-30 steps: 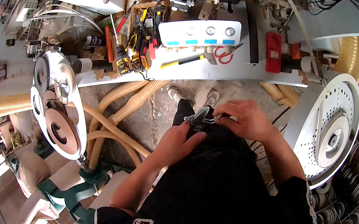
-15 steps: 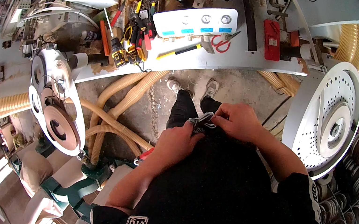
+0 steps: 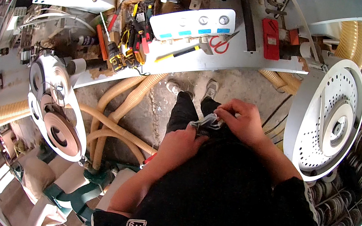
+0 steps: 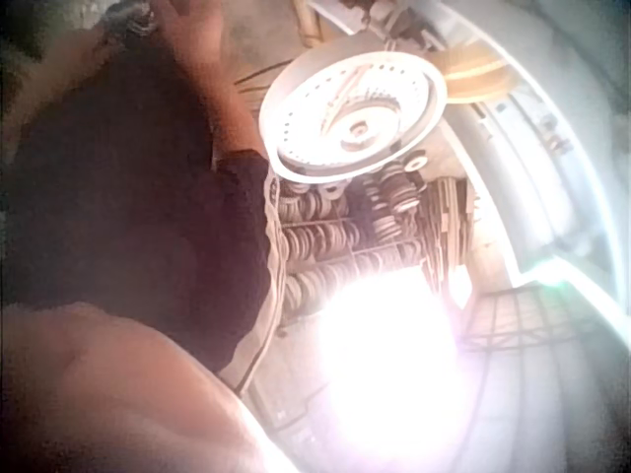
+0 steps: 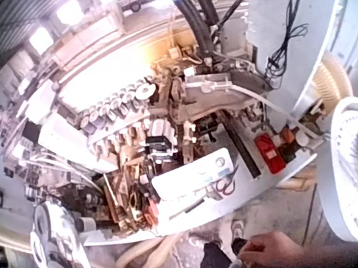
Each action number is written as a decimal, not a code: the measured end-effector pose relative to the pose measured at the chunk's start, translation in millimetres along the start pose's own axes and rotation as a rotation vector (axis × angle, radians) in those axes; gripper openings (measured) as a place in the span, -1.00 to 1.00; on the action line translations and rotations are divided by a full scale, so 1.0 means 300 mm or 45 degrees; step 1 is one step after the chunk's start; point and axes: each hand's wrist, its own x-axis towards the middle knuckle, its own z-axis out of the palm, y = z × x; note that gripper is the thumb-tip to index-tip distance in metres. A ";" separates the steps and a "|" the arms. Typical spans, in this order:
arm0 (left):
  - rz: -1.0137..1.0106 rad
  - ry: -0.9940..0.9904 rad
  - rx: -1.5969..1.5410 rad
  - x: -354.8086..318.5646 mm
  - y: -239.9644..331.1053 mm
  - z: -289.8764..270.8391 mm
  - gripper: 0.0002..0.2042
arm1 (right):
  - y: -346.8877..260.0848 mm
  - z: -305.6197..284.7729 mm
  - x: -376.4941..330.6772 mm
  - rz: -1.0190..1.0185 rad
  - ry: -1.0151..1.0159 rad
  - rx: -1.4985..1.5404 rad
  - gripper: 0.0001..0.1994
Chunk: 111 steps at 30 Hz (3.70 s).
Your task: The person clears debris from a machine component with a handheld tool and wipes it with a cloth, then secures a part using a wrench and a drill at a workstation.
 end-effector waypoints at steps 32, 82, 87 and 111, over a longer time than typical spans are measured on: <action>0.046 0.009 0.063 -0.043 -0.049 0.007 -0.55 | 0.003 -0.039 -0.001 -0.379 -0.441 -0.366 -0.86; 0.060 -0.305 -1.216 -0.045 -0.113 0.008 -0.61 | -0.074 -0.027 0.076 -0.758 -0.607 -0.136 -0.84; -0.039 -0.444 -1.505 -0.059 -0.112 0.011 -0.63 | -0.053 -0.015 0.072 -0.854 -0.555 0.013 -0.86; -0.031 0.178 -1.172 0.002 -0.225 0.019 -0.61 | 0.082 0.002 0.007 -0.798 -0.288 0.230 -0.95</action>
